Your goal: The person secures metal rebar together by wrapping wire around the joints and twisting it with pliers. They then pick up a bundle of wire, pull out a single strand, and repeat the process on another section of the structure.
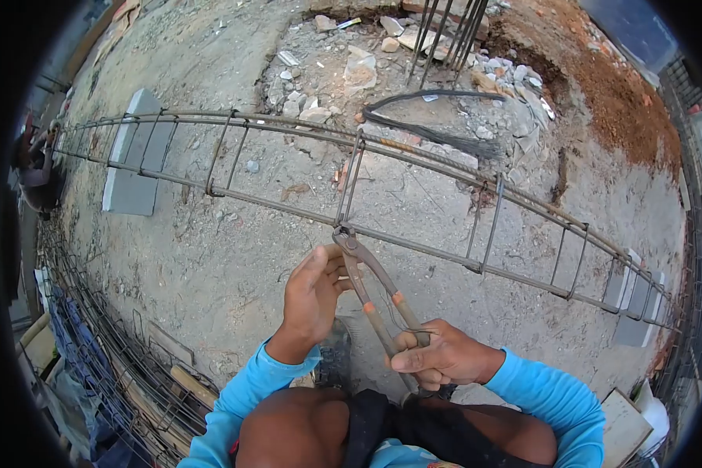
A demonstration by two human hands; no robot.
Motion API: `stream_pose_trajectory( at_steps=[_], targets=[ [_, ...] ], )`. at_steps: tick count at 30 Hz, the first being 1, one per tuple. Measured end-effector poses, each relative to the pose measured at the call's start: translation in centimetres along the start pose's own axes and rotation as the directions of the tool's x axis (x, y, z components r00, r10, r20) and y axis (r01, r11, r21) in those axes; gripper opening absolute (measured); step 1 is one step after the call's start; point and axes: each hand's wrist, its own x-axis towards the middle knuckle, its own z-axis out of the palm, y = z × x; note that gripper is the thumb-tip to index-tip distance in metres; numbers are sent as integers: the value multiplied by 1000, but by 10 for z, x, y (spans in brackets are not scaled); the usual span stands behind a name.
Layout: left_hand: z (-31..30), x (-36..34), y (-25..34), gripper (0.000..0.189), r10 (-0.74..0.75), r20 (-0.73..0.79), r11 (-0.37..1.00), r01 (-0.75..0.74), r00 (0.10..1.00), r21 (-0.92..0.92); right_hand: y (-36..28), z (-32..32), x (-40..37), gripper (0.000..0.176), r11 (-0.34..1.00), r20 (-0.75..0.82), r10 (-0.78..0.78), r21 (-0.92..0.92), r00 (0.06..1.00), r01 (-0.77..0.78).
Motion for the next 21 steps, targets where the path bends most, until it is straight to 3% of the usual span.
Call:
stream_pose_trajectory(
  at_steps=[2, 3, 4, 5, 6, 8, 9, 11, 12, 14, 18, 20, 21],
  targets=[
    [-12, -6, 4, 51, 157, -14, 918, -140, 988, 371, -7, 8, -7, 25, 998, 8, 12, 54, 1000, -12],
    [-10, -10, 12, 51, 156, -6, 917, -143, 988, 373, -11, 14, -11, 25, 994, 20, 36, 103, 999, -38],
    [-5, -17, 24, 53, 131, 21, 826, -121, 991, 551, -15, 25, -13, 25, 994, 17, 32, 102, 999, -34],
    [2, -23, 33, 61, 104, 40, 701, -101, 994, 706, -19, 40, -11, 24, 981, -161, 39, -181, 986, -68],
    [9, -26, 38, 61, 105, 39, 702, -102, 994, 705, -21, 50, -9, 22, 887, -328, -3, -437, 945, -149],
    [22, -30, 44, 64, 55, -13, 479, -15, 998, 878, -6, 52, 1, 21, 849, -360, -83, -515, 929, -123],
    [22, -28, 43, 64, 56, -11, 476, -17, 998, 879, 2, 52, 6, 20, 802, -384, -168, -589, 908, -101],
    [19, -23, 39, 53, -7, 8, 311, -6, 1000, 950, 10, 51, 13, 20, 776, -370, -211, -627, 905, -75],
    [16, -23, 38, 53, -7, 10, 309, -8, 1000, 951, 12, 51, 15, 19, 748, -355, -249, -662, 901, -54],
    [12, -25, 35, 42, -51, 37, 512, -5, 998, 859, 11, 52, 15, 19, 770, -348, -242, -636, 906, -39],
    [3, -22, 31, 35, 4, 99, 359, -94, 995, 929, 19, 40, 21, 22, 836, -337, -142, -545, 931, -70],
    [-5, -19, 28, 31, -65, 18, 529, 19, 998, 848, 23, 32, 21, 24, 833, -324, -113, -546, 939, -88],
    [-7, -20, 30, 31, -68, 18, 527, 20, 997, 850, 25, 29, 21, 25, 831, -309, -83, -546, 947, -105]
  ],
)
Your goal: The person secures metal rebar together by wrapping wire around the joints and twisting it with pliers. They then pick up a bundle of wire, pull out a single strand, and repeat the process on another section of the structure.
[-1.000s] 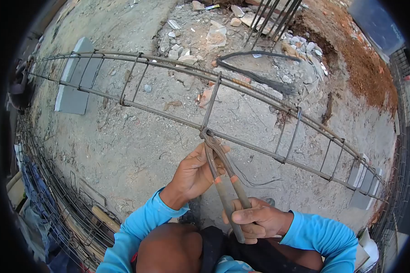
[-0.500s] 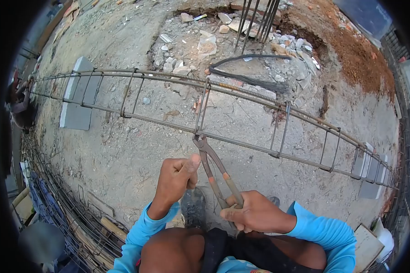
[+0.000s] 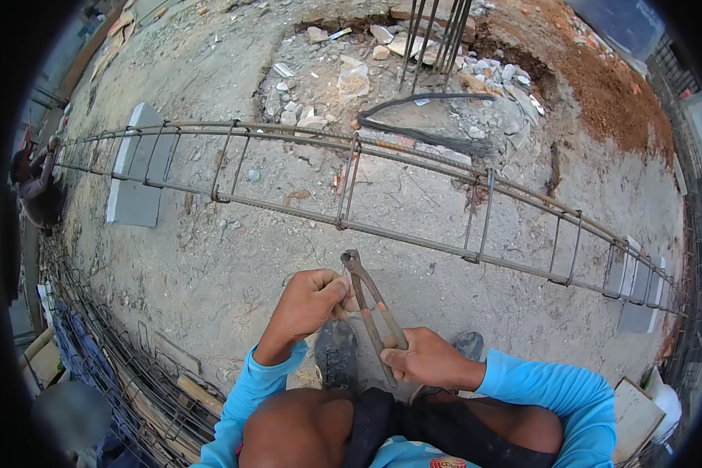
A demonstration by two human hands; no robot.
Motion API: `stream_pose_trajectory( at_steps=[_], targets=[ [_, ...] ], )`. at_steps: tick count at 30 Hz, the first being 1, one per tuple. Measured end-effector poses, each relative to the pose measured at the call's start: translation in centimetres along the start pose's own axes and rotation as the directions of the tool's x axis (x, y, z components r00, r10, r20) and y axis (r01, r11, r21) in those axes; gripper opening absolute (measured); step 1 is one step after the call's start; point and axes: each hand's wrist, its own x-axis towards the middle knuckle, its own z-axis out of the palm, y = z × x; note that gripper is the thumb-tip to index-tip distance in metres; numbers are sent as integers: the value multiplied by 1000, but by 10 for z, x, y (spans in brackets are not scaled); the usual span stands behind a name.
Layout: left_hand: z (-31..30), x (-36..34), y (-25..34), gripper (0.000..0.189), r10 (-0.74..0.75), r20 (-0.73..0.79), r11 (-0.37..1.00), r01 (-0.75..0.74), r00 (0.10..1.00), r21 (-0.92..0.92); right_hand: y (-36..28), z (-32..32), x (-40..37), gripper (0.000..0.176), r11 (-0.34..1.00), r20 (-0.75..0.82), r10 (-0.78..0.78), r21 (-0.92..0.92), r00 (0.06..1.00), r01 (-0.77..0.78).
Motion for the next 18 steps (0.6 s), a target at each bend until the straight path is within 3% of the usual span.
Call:
stream_pose_trajectory(
  at_steps=[2, 4, 6, 7, 8, 9, 11, 13, 15, 18],
  targets=[
    [-7, -1, -1, 27, -151, 139, 961, 179, 979, -211, 7, -2, 0, 25, 1000, -9, 1, -12, 1000, -1],
    [-8, -3, -2, 26, -172, 189, 945, 216, 967, -247, 10, -3, -1, 25, 999, -13, 6, -33, 1000, -6],
    [-8, -3, -4, 24, -184, 235, 927, 248, 954, -282, 9, -3, -2, 25, 979, -116, -92, -193, 989, 68],
    [-6, -2, -8, 24, -191, 293, 858, 304, 937, -415, 9, -3, -3, 25, 979, -116, -92, -194, 989, 69],
    [-5, -1, -12, 24, -189, 352, 766, 361, 917, -531, 8, -3, -3, 24, 930, -165, -152, -358, 974, 84],
    [-3, -1, -16, 24, -190, 352, 767, 362, 917, -529, 7, -2, -4, 24, 854, -204, -219, -513, 954, 87],
    [2, -2, -21, 25, -135, 331, 709, 325, 934, -626, 8, 0, -4, 24, 817, -219, -246, -571, 944, 81],
    [4, -5, -22, 26, -117, 301, 738, 286, 947, -612, 12, 4, -3, 25, 777, -230, -274, -626, 934, 74],
    [2, -6, -24, 27, -94, 268, 765, 241, 959, -597, 17, 6, -1, 25, 702, -236, -381, -703, 894, 114],
    [-3, -7, -26, 29, 18, 301, 688, 207, 953, -695, 16, 5, -1, 24, 634, -247, -478, -761, 843, 137]
  ],
)
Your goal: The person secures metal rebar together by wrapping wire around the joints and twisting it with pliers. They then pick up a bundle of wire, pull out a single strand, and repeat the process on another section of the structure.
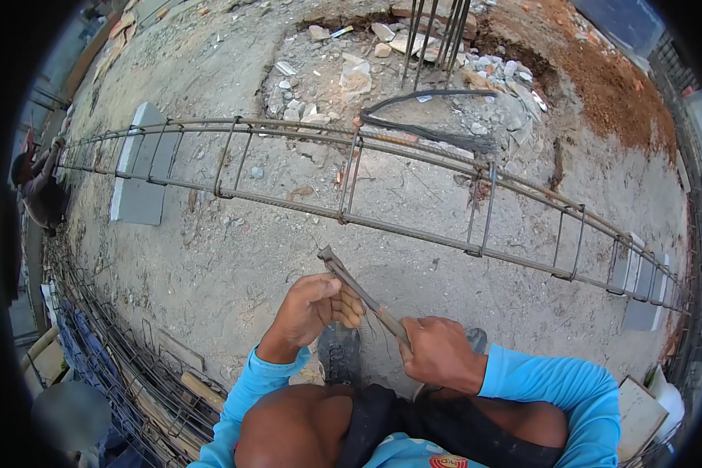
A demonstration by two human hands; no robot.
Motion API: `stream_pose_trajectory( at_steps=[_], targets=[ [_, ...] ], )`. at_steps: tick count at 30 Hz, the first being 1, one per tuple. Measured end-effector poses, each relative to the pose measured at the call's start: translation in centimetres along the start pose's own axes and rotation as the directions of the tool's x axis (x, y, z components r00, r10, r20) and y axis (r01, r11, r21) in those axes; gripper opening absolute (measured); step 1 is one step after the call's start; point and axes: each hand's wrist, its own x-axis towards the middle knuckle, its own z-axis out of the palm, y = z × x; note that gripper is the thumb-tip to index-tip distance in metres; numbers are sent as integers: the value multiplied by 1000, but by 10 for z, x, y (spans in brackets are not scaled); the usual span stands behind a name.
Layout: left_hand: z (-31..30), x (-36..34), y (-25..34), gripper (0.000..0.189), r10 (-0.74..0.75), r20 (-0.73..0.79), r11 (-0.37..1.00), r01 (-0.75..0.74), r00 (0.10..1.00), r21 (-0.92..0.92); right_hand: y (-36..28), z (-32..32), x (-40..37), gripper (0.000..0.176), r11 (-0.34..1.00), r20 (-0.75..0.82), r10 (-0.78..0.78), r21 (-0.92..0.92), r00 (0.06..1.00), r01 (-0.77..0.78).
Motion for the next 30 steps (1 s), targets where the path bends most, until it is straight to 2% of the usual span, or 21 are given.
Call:
stream_pose_trajectory(
  at_steps=[3, 4, 5, 6, 10, 12, 13, 14, 15, 16, 18, 19, 21, 22, 24, 25, 27, 28, 30],
  targets=[
    [6, -1, 1, 31, 74, -41, 997, -74, 996, 17, 1, -2, 1, 22, 1000, -41, -17, 1, 999, 17],
    [9, 0, -1, 32, 115, -91, 990, -107, 989, 94, 0, -5, 2, 22, 1000, -42, -16, 2, 999, 16],
    [11, -1, -3, 33, 158, -138, 976, -133, 978, 172, -2, -10, 2, 22, 998, 15, 21, 61, 1000, -22],
    [12, -1, -3, 33, 156, -138, 976, -132, 978, 172, -4, -13, 3, 22, 991, 74, 55, 118, 996, -63],
    [7, 2, -1, 35, 224, -97, 954, -197, 970, 226, 7, -13, 2, 21, 982, 163, 78, 155, 983, -103],
    [0, -5, 4, 37, 253, -63, 939, -229, 966, 256, 25, -4, 2, 33, 887, 32, -202, 430, 979, 169],
    [-3, -14, 12, 38, 272, 27, 898, -264, 962, 352, 17, -15, 1, 33, 888, 35, -202, 429, 979, 169],
    [-4, -20, 15, 40, 278, 117, 847, -301, 953, 438, 5, -34, -3, 44, 670, 183, -126, 740, 975, -53],
    [-2, -23, 17, 40, 277, 115, 849, -299, 954, 436, -3, -44, -4, 55, 333, 340, -111, 898, 934, -288],
    [0, -25, 20, 41, 301, 138, 838, -330, 944, 434, 0, -44, -2, 55, 333, 343, -113, 897, 933, -289],
    [-2, -26, 20, 41, 326, 156, 826, -362, 932, 432, 9, -45, -1, 70, 261, 173, -91, 955, 981, -144],
    [-5, -23, 18, 41, 338, 141, 825, -365, 931, 432, 11, -51, -2, 70, 264, 174, -96, 954, 980, -144],
    [-7, -22, 18, 40, 352, 121, 824, -369, 928, 430, 12, -71, -6, 64, 112, -32, 5, 993, 999, 31],
    [-8, -22, 18, 40, 344, 103, 828, -353, 933, 435, 14, -82, -10, 64, 113, -26, 1, 993, 1000, 26],
    [-9, -23, 17, 40, 337, 81, 833, -338, 938, 438, 23, -103, -20, 56, 248, -132, 215, 966, 968, 76],
    [-10, -22, 17, 40, 343, 47, 826, -325, 938, 460, 28, -108, -24, 56, 249, -130, 214, 966, 968, 74],
    [-11, -19, 16, 39, 348, 16, 821, -313, 937, 478, 39, -116, -34, 49, 231, -251, 360, 957, 899, 174],
    [-12, -17, 15, 39, 352, -13, 829, -305, 936, 469, 46, -116, -36, 49, 233, -250, 363, 957, 897, 173],
    [-12, -12, 13, 38, 353, -37, 837, -298, 935, 459, 63, -111, -37, 49, 259, -311, 533, 945, 787, 198]
  ],
)
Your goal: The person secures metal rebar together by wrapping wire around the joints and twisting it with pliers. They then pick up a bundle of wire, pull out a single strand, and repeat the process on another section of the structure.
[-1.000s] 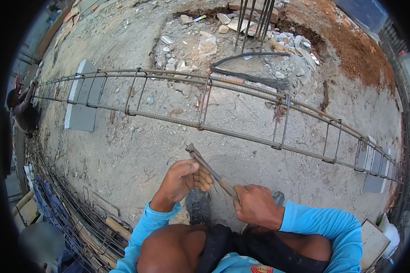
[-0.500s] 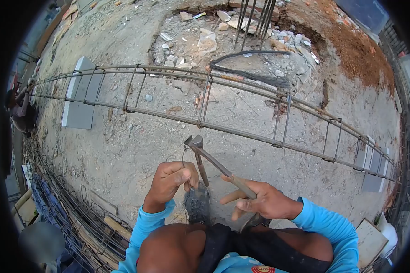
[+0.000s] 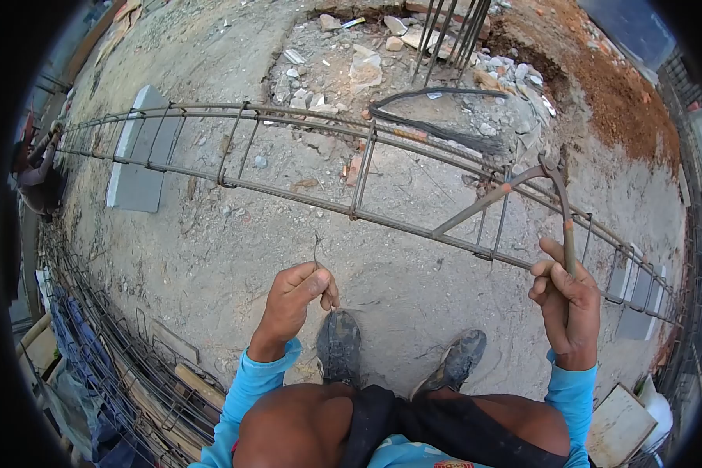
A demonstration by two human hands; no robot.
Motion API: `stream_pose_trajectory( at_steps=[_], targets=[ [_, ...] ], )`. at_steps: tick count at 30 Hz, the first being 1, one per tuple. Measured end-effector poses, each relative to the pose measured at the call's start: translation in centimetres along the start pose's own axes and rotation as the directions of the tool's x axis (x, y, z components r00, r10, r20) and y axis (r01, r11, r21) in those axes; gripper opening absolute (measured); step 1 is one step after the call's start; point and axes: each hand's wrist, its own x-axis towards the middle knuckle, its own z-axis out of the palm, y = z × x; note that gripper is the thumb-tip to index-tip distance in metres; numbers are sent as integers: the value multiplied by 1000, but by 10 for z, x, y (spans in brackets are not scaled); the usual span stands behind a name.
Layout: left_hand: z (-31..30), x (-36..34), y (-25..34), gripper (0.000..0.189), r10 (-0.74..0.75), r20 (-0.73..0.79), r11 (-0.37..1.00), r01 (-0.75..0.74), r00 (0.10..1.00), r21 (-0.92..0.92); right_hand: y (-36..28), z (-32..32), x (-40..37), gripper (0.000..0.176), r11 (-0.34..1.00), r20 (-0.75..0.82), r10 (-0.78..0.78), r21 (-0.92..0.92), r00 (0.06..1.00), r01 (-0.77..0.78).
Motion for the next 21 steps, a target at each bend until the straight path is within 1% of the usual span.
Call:
stream_pose_trajectory(
  at_steps=[1, 3, 4, 5, 6, 7, 8, 9, 10, 12, 13, 14, 15, 17, 18, 19, 21],
  targets=[
    [1, 2, -2, 37, -4, -4, 1000, 4, 1000, 7, 3, -4, 5, 49, 1000, -3, -3, 0, 1000, 3],
    [4, 4, -2, 37, -8, -5, 1000, 8, 1000, 17, 8, -11, 18, 48, 996, -129, 16, -88, 992, -28],
    [6, 5, -1, 36, -20, 0, 999, 20, 1000, 29, 12, -14, 26, 48, 996, -131, 14, -85, 991, -25],
    [9, 6, -1, 35, -32, 4, 999, 32, 999, 41, 16, -17, 34, 47, 962, -154, -3, -270, 988, -40],
    [11, 8, -1, 35, -30, 5, 999, 30, 1000, 44, 17, -19, 41, 46, 893, -172, -23, -446, 985, -57],
    [14, 8, -1, 34, -41, 26, 996, 39, 999, 84, 17, -19, 46, 46, 894, -166, -25, -444, 986, -52],
    [15, 8, -1, 34, -51, 38, 991, 46, 998, 125, 18, -16, 52, 47, 775, -133, -106, -632, 985, -2],
    [16, 8, -2, 34, -46, 21, 990, 43, 999, 133, 20, -12, 58, 48, 617, -80, -180, -785, 980, 50],
    [17, 9, -4, 33, -63, 47, 985, 54, 997, 167, 24, -17, 66, 48, 561, -49, -181, -825, 982, 62],
    [20, 9, -4, 33, -91, 84, 972, 70, 992, 223, 24, -3, 71, 50, 556, -19, -196, -826, 980, 95],
    [21, 9, -3, 33, -86, 62, 971, 70, 994, 230, 25, 5, 75, 53, 547, -13, -215, -830, 977, 110],
    [22, 8, -1, 33, -93, 79, 970, 73, 992, 233, 27, 6, 82, 66, 569, 23, -258, -805, 966, 171],
    [24, 8, -1, 33, -102, 99, 969, 76, 990, 236, 29, 3, 91, 66, 573, 39, -256, -799, 966, 184],
    [27, 9, -9, 33, -71, 80, 976, 53, 994, 212, 36, -2, 107, 75, 551, -45, -289, -825, 956, 128],
    [28, 9, -12, 33, -77, 85, 965, 53, 993, 258, 38, 8, 109, 71, 555, -68, -294, -825, 953, 112],
    [30, 9, -13, 33, -87, 106, 950, 51, 990, 307, 43, 15, 111, 71, 563, -85, -292, -821, 953, 99],
    [35, 10, -16, 33, -112, 147, 941, 58, 983, 333, 46, 16, 113, 64, 506, -63, -391, -848, 918, 158]
  ],
)
